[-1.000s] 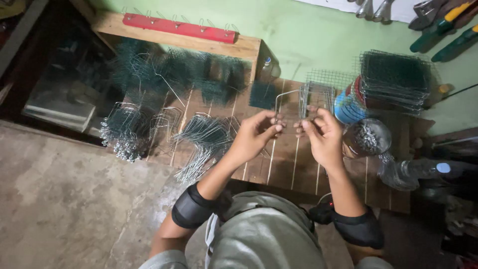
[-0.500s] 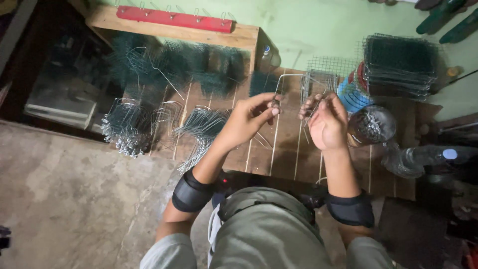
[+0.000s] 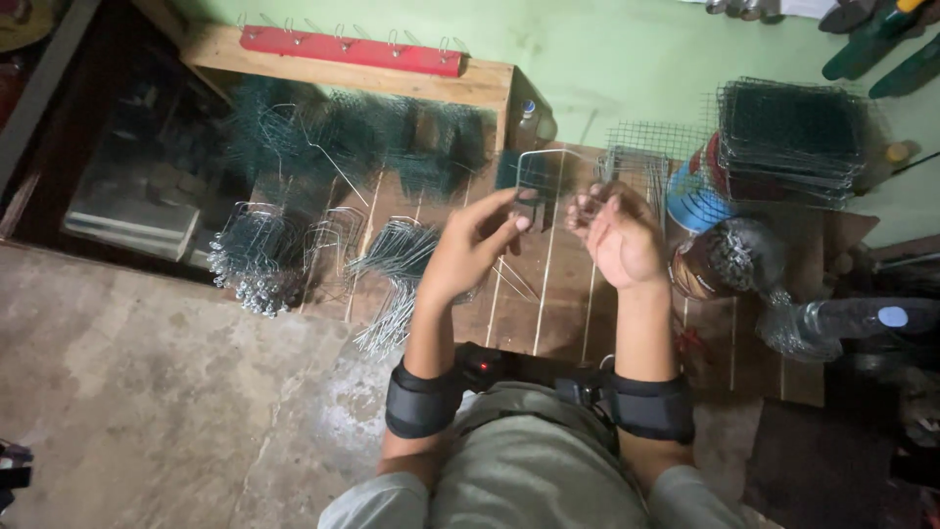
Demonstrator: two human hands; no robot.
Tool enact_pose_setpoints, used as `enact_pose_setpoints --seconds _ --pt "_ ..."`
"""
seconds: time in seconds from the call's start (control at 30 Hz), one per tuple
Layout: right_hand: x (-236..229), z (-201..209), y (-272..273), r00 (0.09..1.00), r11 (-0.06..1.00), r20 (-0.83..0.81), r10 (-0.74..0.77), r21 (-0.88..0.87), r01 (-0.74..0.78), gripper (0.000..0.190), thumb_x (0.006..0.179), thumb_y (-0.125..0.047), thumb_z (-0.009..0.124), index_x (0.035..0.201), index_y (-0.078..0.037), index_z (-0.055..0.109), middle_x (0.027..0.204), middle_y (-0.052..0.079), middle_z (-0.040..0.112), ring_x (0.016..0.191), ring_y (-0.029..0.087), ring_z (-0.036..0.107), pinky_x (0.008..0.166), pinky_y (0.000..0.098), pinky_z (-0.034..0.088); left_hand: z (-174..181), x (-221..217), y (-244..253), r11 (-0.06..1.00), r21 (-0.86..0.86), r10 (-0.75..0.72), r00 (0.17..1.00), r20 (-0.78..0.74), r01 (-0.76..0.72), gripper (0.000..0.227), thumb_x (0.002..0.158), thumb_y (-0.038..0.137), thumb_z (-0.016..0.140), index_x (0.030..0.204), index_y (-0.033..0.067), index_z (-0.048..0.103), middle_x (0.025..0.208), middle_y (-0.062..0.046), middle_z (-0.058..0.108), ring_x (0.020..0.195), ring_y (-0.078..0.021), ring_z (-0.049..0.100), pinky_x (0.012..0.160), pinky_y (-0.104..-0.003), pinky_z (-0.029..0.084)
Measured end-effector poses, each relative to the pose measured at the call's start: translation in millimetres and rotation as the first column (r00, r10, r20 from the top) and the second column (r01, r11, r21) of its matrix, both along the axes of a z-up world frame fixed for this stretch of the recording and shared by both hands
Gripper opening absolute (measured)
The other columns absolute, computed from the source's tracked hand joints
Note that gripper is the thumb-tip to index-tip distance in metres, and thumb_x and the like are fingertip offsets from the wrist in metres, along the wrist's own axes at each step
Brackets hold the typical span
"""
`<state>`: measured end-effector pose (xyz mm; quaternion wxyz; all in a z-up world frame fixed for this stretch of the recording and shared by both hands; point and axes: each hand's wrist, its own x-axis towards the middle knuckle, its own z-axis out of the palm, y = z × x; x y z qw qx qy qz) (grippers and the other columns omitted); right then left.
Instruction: The person assembles a small wire basket by hand, inserting a bent wire frame into a wire mesh base and twisting the wire ends to secure it. The person handles multiple wire frames and mesh pieces on a wooden workbench.
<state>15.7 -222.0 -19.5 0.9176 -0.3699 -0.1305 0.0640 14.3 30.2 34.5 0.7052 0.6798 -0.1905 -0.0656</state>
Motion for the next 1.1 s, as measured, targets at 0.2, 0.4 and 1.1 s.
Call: enact_pose_setpoints --seconds 0.2,0.4,1.1 --pt "2.0 -5.3 5.2 0.998 0.999 -0.050 -0.037 -0.031 0.035 0.018 0.102 -0.023 0.073 0.106 -0.006 0.068 0.118 0.010 0.068 0.111 0.028 0.063 0.097 0.0451 0.051 -7.5 5.4 12.4 1.000 0.006 -0.018 1.000 -0.023 0.019 0.036 0.101 0.007 0.066 0.137 -0.0010 0.064 0.083 -0.003 0.069 0.073 -0.0078 0.064 0.068 -0.025 0.054" --pt "7.4 10.9 24.3 0.988 0.967 -0.010 0.157 0.204 -0.152 0.018 0.101 -0.021 0.075 0.099 -0.006 0.067 0.107 0.004 0.061 0.107 0.023 0.060 0.098 0.0413 0.050 -25.1 13.7 4.8 0.980 -0.187 -0.112 0.973 -0.203 0.074 0.035 0.100 0.007 0.064 0.134 0.0008 0.060 0.088 -0.004 0.074 0.078 -0.0081 0.066 0.070 -0.025 0.055" --pt "35.7 27.4 89.5 0.841 0.817 0.017 -0.541 -0.228 0.530 0.021 0.102 0.002 0.065 0.122 0.001 0.068 0.112 0.014 0.072 0.100 0.021 0.069 0.090 0.0354 0.057 24.4 54.8 51.6 0.994 0.061 0.085 0.996 0.020 -0.086 0.034 0.099 0.005 0.066 0.132 0.0033 0.067 0.080 -0.003 0.073 0.067 -0.0059 0.063 0.060 -0.024 0.052"
